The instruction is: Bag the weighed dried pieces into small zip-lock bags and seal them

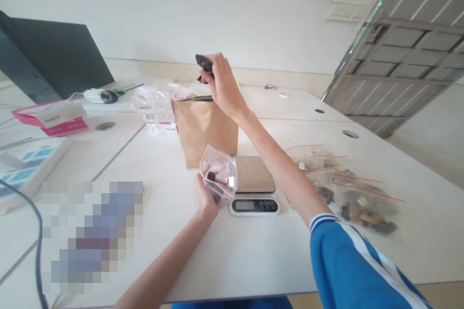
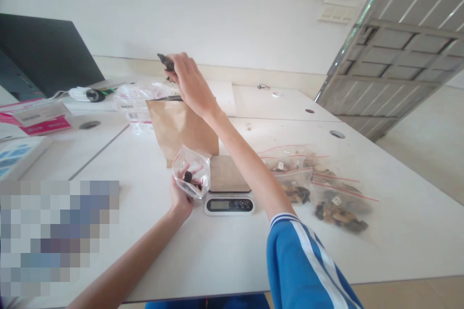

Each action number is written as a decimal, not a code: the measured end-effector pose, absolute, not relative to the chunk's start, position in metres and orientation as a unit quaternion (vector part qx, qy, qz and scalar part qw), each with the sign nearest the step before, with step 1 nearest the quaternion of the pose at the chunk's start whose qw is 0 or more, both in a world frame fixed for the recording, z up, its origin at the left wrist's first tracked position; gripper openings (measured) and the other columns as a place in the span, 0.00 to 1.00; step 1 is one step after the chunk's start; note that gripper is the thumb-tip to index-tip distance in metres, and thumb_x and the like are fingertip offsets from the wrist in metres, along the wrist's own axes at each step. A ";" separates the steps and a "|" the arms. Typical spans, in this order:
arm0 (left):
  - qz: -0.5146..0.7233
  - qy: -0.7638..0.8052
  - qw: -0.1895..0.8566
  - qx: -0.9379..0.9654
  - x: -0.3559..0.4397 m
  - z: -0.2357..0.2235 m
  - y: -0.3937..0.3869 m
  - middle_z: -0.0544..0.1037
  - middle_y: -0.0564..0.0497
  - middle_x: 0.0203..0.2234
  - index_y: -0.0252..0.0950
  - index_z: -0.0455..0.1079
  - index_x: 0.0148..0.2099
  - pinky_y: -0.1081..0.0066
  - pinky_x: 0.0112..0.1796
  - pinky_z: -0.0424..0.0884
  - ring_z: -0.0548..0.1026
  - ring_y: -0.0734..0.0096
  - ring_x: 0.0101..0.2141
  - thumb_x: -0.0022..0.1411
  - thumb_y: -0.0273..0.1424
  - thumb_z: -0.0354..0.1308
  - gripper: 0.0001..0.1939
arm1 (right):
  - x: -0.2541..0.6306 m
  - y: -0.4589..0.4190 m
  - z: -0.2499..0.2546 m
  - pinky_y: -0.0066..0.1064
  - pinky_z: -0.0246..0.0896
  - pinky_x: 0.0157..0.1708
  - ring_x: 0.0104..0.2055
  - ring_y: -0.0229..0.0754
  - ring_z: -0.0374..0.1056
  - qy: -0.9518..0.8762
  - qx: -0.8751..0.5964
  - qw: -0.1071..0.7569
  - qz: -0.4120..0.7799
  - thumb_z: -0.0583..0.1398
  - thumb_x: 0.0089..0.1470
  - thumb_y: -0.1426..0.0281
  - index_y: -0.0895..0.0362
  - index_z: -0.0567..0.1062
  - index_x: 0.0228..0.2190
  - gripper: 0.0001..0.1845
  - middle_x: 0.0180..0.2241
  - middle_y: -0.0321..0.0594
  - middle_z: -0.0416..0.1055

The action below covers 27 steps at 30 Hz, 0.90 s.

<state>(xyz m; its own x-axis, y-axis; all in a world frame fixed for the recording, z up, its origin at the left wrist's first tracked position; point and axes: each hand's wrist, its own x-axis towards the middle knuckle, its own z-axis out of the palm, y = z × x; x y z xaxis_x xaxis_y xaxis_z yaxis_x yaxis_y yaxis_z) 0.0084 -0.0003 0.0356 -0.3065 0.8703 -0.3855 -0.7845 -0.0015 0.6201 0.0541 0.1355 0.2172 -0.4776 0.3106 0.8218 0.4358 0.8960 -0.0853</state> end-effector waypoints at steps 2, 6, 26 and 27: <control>0.704 0.396 0.587 0.054 0.009 0.036 0.000 0.79 0.50 0.27 0.39 0.66 0.45 0.74 0.15 0.65 0.71 0.72 0.13 0.60 0.40 0.47 0.15 | 0.052 0.139 0.204 0.32 0.53 0.54 0.52 0.40 0.58 -0.878 -0.228 0.413 -0.075 0.43 0.65 0.68 0.59 0.63 0.49 0.16 0.48 0.46 0.64; 0.702 0.398 0.588 0.056 0.009 0.037 -0.001 0.79 0.49 0.28 0.39 0.65 0.46 0.73 0.15 0.65 0.71 0.71 0.14 0.60 0.39 0.46 0.16 | 0.055 0.141 0.186 0.38 0.56 0.54 0.52 0.44 0.60 -0.878 -0.242 0.409 -0.058 0.45 0.64 0.70 0.58 0.62 0.48 0.13 0.48 0.49 0.64; 0.705 0.390 0.590 0.057 0.009 0.037 0.000 0.79 0.50 0.26 0.38 0.65 0.46 0.74 0.13 0.63 0.70 0.71 0.12 0.61 0.36 0.45 0.15 | 0.062 0.136 0.200 0.28 0.45 0.27 0.26 0.39 0.63 -0.918 -0.264 0.292 -0.046 0.50 0.57 0.65 0.58 0.70 0.25 0.14 0.24 0.38 0.69; 0.705 0.388 0.590 0.057 0.009 0.037 0.000 0.79 0.50 0.26 0.38 0.65 0.46 0.74 0.14 0.64 0.70 0.71 0.12 0.61 0.35 0.45 0.14 | 0.062 0.136 0.202 0.29 0.44 0.27 0.26 0.39 0.62 -0.919 -0.274 0.279 -0.052 0.49 0.58 0.64 0.58 0.69 0.23 0.18 0.22 0.39 0.68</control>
<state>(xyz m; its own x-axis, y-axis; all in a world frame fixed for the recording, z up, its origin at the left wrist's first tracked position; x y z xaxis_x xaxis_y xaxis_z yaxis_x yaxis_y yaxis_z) 0.0089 0.0001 0.0370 -0.2965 0.8772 -0.3776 -0.7887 -0.0019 0.6148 0.0621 0.1358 0.2016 -0.6948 0.4737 0.5411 0.5319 0.8449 -0.0566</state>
